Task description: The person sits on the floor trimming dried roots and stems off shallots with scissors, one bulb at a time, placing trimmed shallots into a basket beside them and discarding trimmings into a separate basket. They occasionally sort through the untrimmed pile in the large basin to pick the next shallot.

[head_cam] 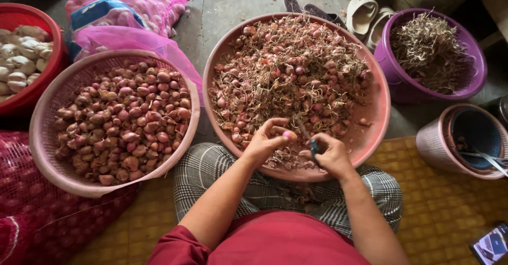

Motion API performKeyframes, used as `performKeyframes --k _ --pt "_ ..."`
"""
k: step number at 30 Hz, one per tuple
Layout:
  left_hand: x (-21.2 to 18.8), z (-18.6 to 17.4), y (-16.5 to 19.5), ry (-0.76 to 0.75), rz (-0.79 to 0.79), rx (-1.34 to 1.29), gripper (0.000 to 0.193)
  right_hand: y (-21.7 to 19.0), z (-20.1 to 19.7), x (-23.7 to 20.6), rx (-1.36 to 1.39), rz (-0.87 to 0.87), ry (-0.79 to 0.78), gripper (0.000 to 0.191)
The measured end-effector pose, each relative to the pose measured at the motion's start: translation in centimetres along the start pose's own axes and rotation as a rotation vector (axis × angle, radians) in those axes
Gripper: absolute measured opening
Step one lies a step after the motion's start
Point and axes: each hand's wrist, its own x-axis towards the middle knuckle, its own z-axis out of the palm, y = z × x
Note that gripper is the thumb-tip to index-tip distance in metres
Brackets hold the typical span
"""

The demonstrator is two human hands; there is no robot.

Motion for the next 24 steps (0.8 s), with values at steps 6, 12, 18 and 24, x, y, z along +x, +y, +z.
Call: performKeyframes --k 6,12,18,24 --pt "0.7 -0.6 0.0 0.22 -0.174 -0.324 0.028 -1.5 -0.9 -0.9 -0.074 0.081 -0.037 0.04" --pt "1.4 -1.8 -0.5 0.205 0.105 -0.506 0.031 -1.9 0.5 -1.5 -0.063 0.041 -0.081 0.044" --pt "1.0 -0.9 -0.4 0.202 0.046 -0.438 0.037 -2.0 2.4 -1.4 -0.247 -0.009 -0.095 0.057" --pt "0.8 -0.3 -1.4 0.059 0.024 -0.421 0.04 -0.7 3.0 -0.9 -0.063 -0.002 -0.101 0.047"
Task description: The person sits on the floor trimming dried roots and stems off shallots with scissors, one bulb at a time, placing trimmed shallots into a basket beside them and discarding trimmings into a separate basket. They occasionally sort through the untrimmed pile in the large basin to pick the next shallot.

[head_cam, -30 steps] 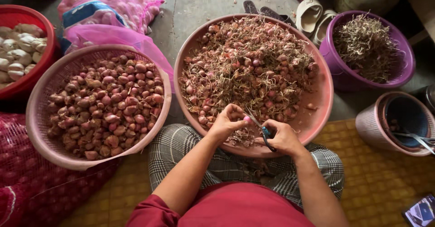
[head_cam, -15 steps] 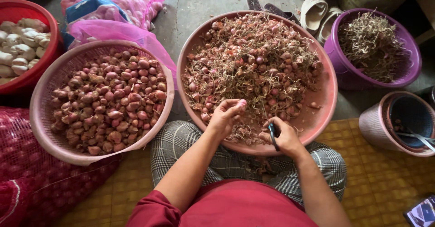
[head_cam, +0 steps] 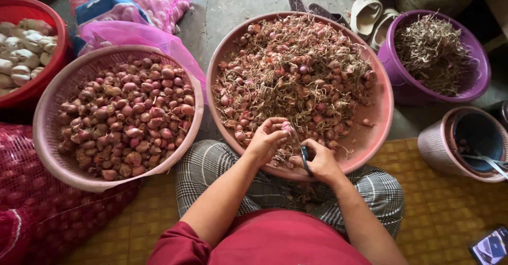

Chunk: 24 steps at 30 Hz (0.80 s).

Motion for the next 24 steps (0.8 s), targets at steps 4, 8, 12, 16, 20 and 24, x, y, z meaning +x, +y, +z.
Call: performKeyframes --k 4,8,12,16,20,24 --pt "0.2 -0.7 -0.5 -0.009 -0.024 0.021 0.04 1.9 0.2 0.1 0.348 0.033 -0.053 0.037" --pt "0.2 -0.9 -0.9 0.005 -0.06 0.106 0.043 2.7 0.3 0.7 0.321 -0.004 0.138 0.034" --pt "0.1 -0.2 -0.9 -0.176 0.151 0.336 0.041 2.0 -0.3 1.6 0.354 -0.27 0.183 0.04" --pt "-0.2 0.6 -0.8 -0.27 0.056 0.482 0.035 1.2 -0.1 2.1 0.537 -0.117 0.204 0.044" --pt "-0.5 0.9 -0.6 -0.231 -0.091 0.492 0.035 1.1 0.0 2.1 0.612 -0.126 0.168 0.041" --pt "-0.8 0.9 -0.3 -0.211 -0.062 0.672 0.032 1.5 -0.5 1.9 0.713 -0.076 0.057 0.038"
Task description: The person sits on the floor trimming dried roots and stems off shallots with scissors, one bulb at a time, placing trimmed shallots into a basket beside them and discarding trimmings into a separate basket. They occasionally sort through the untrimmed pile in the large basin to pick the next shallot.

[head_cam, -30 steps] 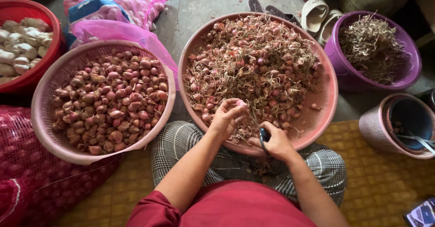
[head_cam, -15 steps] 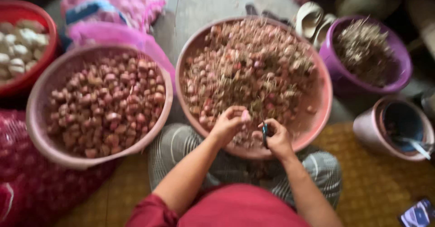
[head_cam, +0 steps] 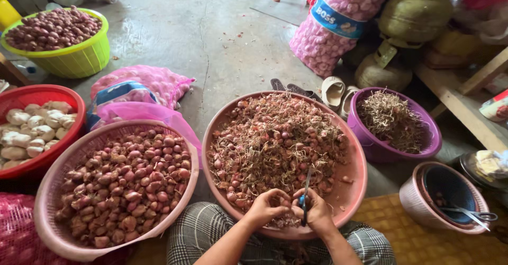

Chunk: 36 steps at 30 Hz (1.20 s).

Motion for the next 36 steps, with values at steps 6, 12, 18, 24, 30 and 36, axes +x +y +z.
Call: performKeyframes --k 6,12,18,24,30,36 --pt "0.3 0.0 0.6 0.164 0.066 -0.034 0.032 -0.7 -0.2 0.1 0.08 0.008 0.046 0.04" --pt "0.4 -1.0 0.6 0.277 0.264 -0.331 0.03 -2.2 -1.4 -0.5 -0.644 0.054 0.144 0.056" --pt "0.2 -1.0 -0.1 0.24 0.178 -0.361 0.032 -2.3 -1.1 -2.1 -0.841 0.054 -0.056 0.052" --pt "-0.2 0.0 -0.6 0.234 0.121 -0.256 0.031 -1.0 -1.4 -1.5 -0.728 0.142 -0.057 0.05" --pt "0.3 -1.6 0.6 0.257 0.045 -0.517 0.022 0.8 -3.5 -0.9 -0.411 -0.001 0.044 0.042" --pt "0.7 -1.9 3.1 0.457 0.136 0.564 0.011 -0.1 -4.7 -0.8 -0.051 -0.022 0.097 0.031"
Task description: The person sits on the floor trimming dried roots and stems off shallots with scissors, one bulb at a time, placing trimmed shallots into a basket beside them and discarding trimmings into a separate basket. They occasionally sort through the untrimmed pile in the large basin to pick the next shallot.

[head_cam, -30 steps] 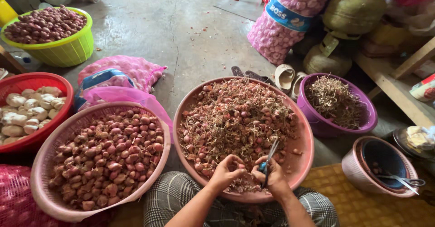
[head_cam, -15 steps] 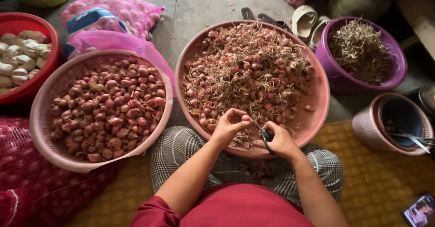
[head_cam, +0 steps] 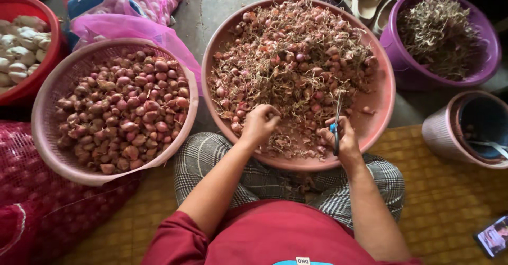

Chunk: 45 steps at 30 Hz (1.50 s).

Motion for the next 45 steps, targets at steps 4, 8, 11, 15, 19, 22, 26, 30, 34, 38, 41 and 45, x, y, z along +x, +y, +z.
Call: performKeyframes --k 4,8,11,15,19,22,26,30,34,38,41,45 --pt "0.8 1.3 0.5 -0.011 0.254 0.566 0.009 0.3 -0.3 -0.1 0.023 -0.004 0.029 0.028" --pt "1.7 1.1 -1.0 -0.308 0.185 0.934 0.008 1.2 -1.4 -0.2 -0.053 -0.157 0.051 0.025" --pt "1.3 0.2 -1.8 -0.388 0.166 0.937 0.009 1.1 -1.3 -0.3 -0.116 -0.17 0.058 0.025" --pt "0.2 -0.5 -0.7 -0.229 0.168 0.571 0.016 -0.8 0.4 -0.7 -0.156 -0.038 0.031 0.032" --pt "-0.1 -0.6 1.6 -0.155 -0.256 -0.361 0.026 -3.5 2.2 -1.8 -0.635 0.064 -0.069 0.046" --pt "-0.8 -0.2 2.5 -0.103 -0.325 -0.582 0.03 -4.1 3.5 -2.2 -0.802 0.015 -0.156 0.053" --pt "-1.8 0.8 2.0 -0.179 -0.383 -0.631 0.031 -2.7 4.5 -2.1 -0.765 0.067 -0.185 0.053" --pt "-2.2 1.9 0.7 -0.222 -0.313 -0.592 0.027 -0.9 4.1 -1.8 -0.621 0.084 -0.172 0.048" --pt "-2.2 2.4 -0.1 -0.196 -0.299 -0.537 0.024 0.4 3.3 -1.6 -0.337 0.156 -0.226 0.038" --pt "-2.3 2.2 0.4 -0.188 -0.357 -0.653 0.023 0.7 3.0 -1.4 -0.286 0.268 -0.193 0.033" --pt "-2.4 1.9 0.8 -0.199 -0.375 -0.738 0.026 -0.3 3.2 -1.3 -0.283 0.131 -0.171 0.035" --pt "-2.4 2.2 0.3 -0.175 -0.245 -0.664 0.04 -2.3 3.8 -1.4 -0.227 0.068 -0.067 0.039"
